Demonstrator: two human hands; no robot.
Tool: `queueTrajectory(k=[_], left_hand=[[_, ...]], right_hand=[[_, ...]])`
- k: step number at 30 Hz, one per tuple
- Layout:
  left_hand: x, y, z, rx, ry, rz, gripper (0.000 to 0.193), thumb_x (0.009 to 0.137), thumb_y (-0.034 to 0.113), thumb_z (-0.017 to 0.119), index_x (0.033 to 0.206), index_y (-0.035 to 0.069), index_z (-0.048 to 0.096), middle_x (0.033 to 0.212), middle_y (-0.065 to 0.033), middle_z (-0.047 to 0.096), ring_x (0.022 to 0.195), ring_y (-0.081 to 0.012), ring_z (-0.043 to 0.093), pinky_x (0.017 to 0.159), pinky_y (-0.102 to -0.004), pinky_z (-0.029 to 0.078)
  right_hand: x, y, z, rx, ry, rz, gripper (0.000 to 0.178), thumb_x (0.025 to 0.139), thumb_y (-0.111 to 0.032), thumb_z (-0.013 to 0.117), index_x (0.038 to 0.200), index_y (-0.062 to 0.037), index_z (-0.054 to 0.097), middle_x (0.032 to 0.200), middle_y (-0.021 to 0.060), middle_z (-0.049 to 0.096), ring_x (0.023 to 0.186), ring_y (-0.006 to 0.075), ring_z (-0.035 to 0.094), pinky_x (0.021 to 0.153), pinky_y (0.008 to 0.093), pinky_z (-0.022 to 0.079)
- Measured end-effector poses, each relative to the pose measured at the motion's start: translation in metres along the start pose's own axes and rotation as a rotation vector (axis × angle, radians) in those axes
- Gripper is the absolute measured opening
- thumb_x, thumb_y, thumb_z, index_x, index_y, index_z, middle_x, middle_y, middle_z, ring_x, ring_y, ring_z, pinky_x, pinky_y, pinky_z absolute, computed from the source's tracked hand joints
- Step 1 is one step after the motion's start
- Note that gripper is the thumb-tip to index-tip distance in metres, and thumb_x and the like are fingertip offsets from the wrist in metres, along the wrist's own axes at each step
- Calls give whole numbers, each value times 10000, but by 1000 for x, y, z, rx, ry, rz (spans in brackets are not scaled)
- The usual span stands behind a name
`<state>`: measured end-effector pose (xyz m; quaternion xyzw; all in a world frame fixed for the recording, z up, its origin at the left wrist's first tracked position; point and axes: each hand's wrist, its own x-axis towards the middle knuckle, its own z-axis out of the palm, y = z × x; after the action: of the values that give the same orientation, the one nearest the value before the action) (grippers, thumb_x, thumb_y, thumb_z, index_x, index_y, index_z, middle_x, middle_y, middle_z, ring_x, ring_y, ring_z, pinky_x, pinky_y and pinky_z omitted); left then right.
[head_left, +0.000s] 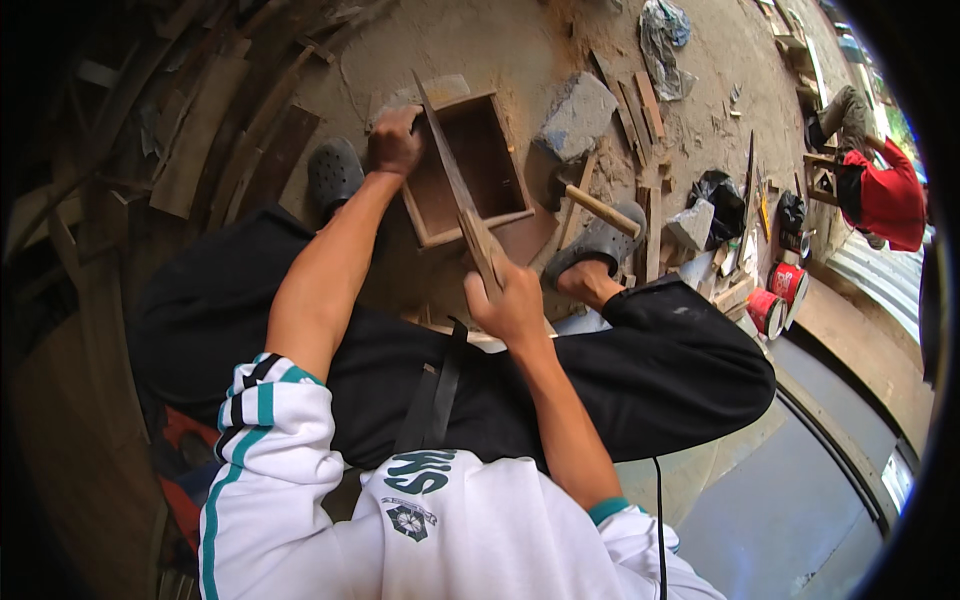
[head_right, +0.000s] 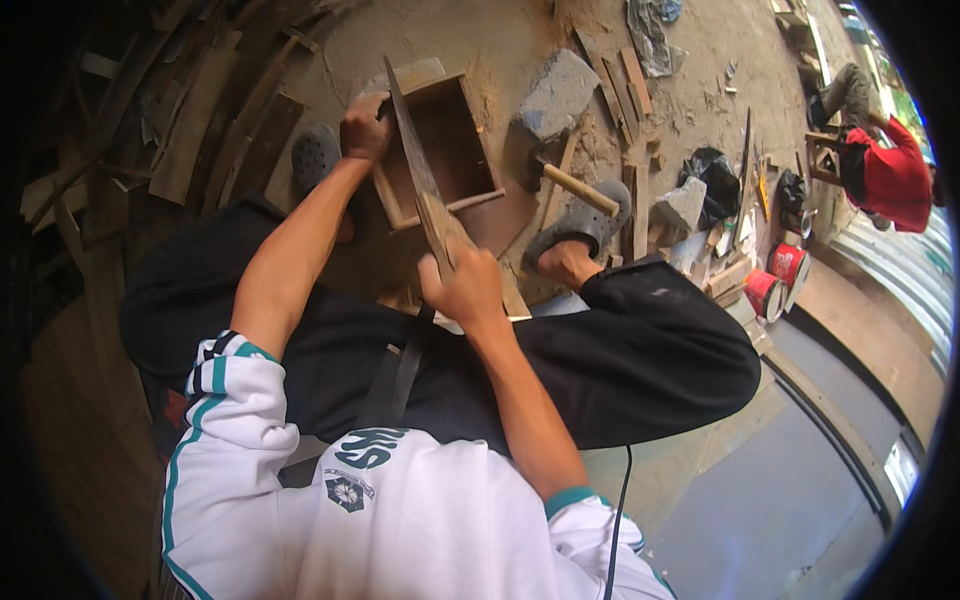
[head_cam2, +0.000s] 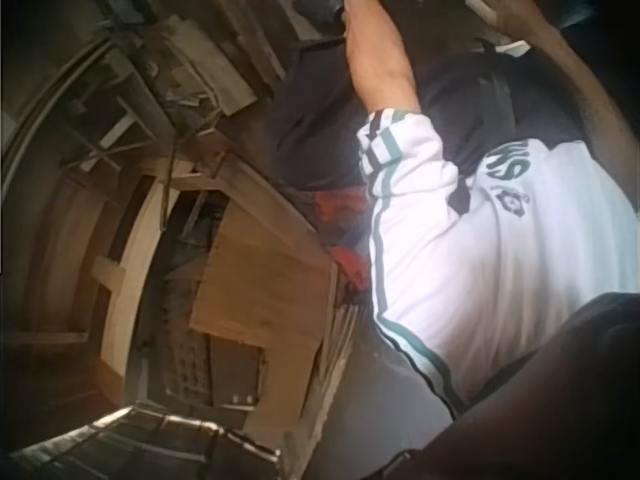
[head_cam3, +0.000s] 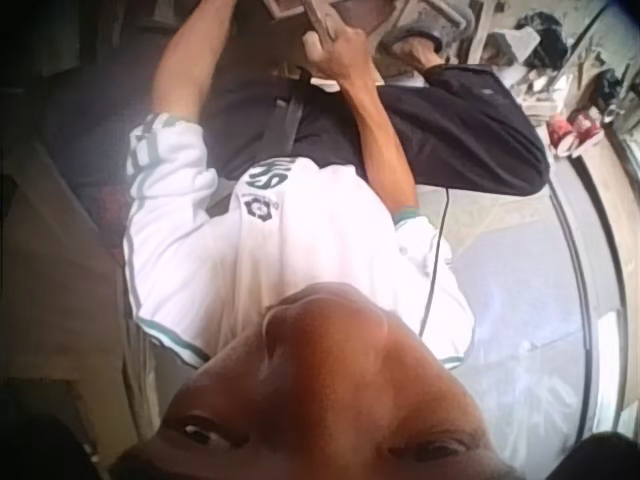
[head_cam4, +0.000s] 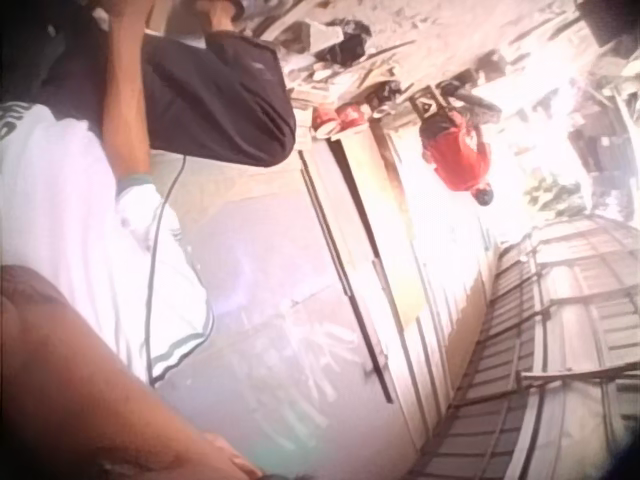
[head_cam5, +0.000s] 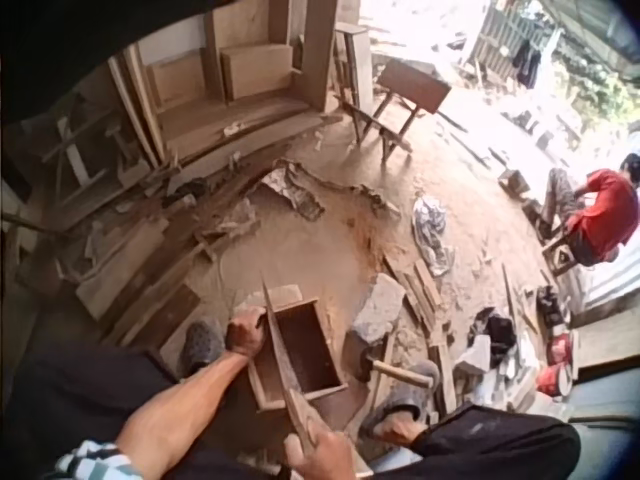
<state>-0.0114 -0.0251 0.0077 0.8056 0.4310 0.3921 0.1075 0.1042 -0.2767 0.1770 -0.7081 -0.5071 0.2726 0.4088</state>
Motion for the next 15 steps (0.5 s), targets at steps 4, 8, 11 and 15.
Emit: queueTrajectory(k=[4,8,11,15], left_hand=[[-2,-2,3,13,-54,-14,129,817,92,648,937,89,694,900,-147,693,858,-361,658,770,-439,529],[-5,-2,3,-19,-37,21,134,822,115,655,945,89,703,911,-148,695,879,-363,663,779,-440,530],[-4,-7,7,-19,-42,-1,125,843,147,664,946,88,705,918,-146,698,884,-366,665,780,-442,529],[-5,-5,6,-2,-71,-2,129,856,160,668,959,91,705,922,-150,697,882,-372,664,774,-450,529]], right_hand=[[39,15,16,-195,-115,159,176,799,-161,653,895,-18,693,702,240,645,682,431,659,654,466,529],[-2,-6,-8,-66,-57,105,215,787,-202,677,845,6,682,711,269,637,692,446,652,644,488,527],[8,12,8,-112,-78,139,233,785,-197,669,884,13,686,705,278,629,699,448,653,645,487,528],[29,15,16,-108,-79,165,216,784,-178,660,881,14,675,684,272,622,689,454,648,640,495,526]])
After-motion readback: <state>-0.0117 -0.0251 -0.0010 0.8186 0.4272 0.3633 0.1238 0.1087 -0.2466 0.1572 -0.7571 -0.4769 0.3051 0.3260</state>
